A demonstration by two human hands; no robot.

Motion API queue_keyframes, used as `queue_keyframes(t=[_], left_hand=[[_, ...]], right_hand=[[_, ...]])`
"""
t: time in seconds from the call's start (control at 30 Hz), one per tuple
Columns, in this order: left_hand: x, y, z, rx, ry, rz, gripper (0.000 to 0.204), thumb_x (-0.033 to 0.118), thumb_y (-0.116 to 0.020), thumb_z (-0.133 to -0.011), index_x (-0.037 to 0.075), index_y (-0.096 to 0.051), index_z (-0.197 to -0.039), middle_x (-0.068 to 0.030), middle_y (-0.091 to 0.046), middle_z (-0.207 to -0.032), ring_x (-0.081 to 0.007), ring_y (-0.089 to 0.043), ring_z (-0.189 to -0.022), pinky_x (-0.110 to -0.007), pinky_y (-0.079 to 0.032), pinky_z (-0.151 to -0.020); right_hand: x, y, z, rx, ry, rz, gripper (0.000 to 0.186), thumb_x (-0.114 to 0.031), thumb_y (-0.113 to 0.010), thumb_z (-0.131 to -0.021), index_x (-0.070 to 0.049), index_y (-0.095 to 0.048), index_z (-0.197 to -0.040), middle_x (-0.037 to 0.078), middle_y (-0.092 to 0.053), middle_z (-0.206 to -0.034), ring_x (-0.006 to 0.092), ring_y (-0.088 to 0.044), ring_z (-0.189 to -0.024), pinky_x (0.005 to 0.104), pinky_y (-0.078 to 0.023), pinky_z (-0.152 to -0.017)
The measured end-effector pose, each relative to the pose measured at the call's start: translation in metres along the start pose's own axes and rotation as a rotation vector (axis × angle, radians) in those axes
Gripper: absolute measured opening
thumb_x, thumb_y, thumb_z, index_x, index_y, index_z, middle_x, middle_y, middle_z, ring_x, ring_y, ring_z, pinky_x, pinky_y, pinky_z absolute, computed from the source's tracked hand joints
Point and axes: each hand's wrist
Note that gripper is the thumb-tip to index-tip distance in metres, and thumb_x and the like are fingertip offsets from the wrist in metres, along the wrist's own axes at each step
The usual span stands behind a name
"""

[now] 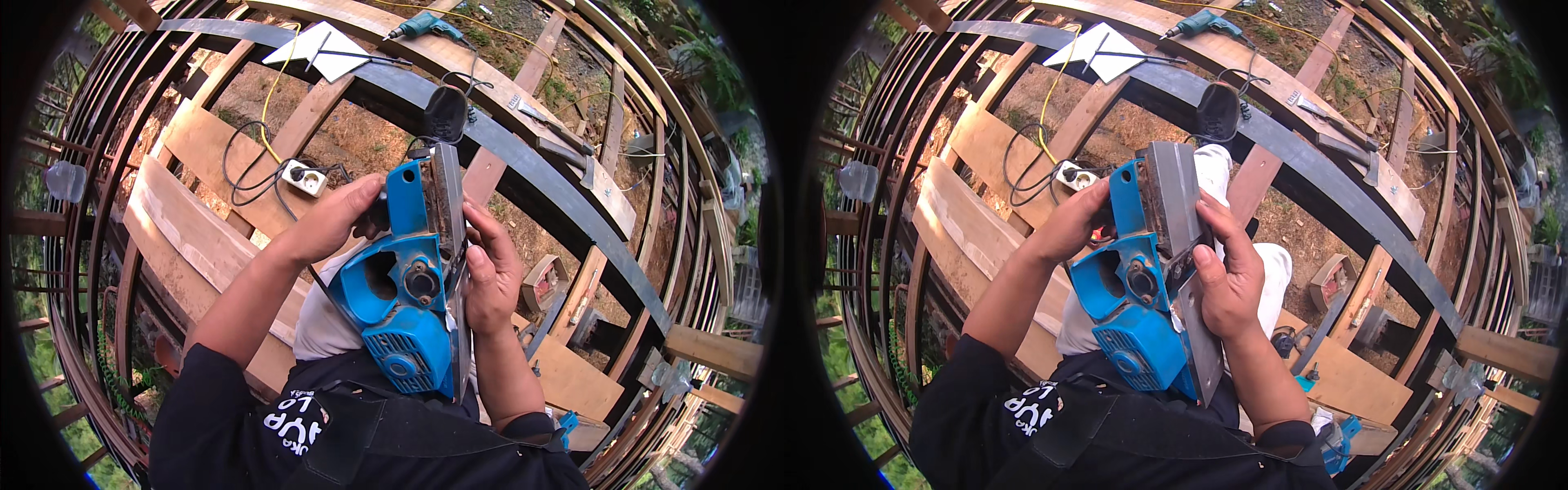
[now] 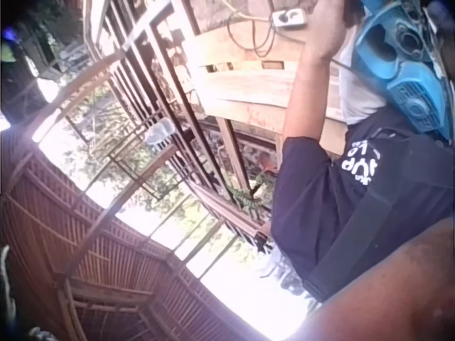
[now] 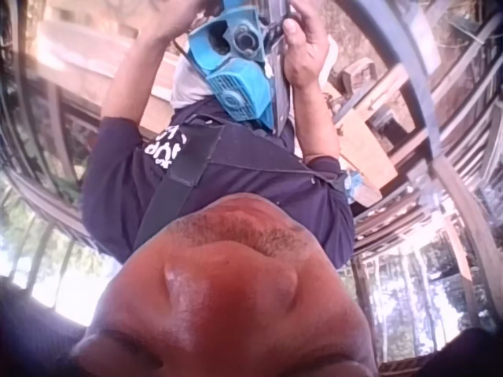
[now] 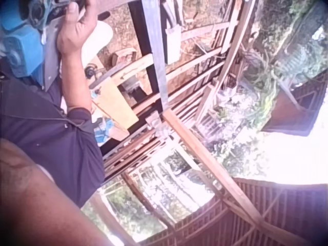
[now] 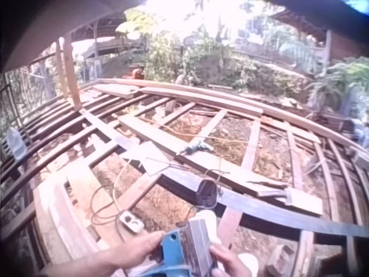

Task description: The person holds a wood planer, places a metal ruler against its base to check for flatness, and then removes a wooden block component from the tool by hand.

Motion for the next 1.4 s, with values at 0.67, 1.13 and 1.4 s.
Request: queue_keyframes(t=[0.67, 1.13, 1.4], left_hand=[[0.002, 0.006, 0.002, 0.138, -0.7, -0.738, 0.047, 0.045, -0.049, -0.094, 0.001, -0.053, -0.107, -0.0125, -0.059, -0.087, -0.0224, -0.059, -0.079, -0.034, -0.045, -0.069], [0.007, 0.0, 0.008, 0.076, -0.551, -0.742, 0.055, 0.05, -0.042, -0.097, -0.001, -0.054, -0.113, -0.0115, -0.062, -0.103, -0.0199, -0.06, -0.098, -0.035, -0.046, -0.085], [-0.007, 0.013, -0.01, -0.101, 0.039, 0.089, 0.055, 0.043, -0.029, -0.102, 0.0, -0.046, -0.13, -0.0137, -0.058, -0.12, -0.0201, -0.058, -0.108, -0.036, -0.044, -0.097]], right_hand=[[-0.004, -0.001, 0.002, 0.047, -0.017, 0.01, 0.046, -0.025, -0.056, -0.09, 0.004, -0.052, -0.124, 0.021, -0.05, -0.132, 0.0296, -0.044, -0.127, 0.0403, -0.029, -0.109], [-0.005, 0.002, 0.004, 0.049, 0.021, 0.07, 0.041, -0.02, -0.056, -0.088, 0.003, -0.055, -0.122, 0.02, -0.053, -0.128, 0.0293, -0.048, -0.123, 0.0394, -0.03, -0.108], [-0.005, 0.002, 0.004, 0.058, 0.025, 0.097, 0.04, -0.017, -0.057, -0.087, 0.003, -0.055, -0.122, 0.019, -0.054, -0.127, 0.0286, -0.048, -0.122, 0.0386, -0.032, -0.107]])
Point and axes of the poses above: each hand's wrist, its own z-axis away from the middle knuckle, its own y-axis out of the back of the hand, x = y × z
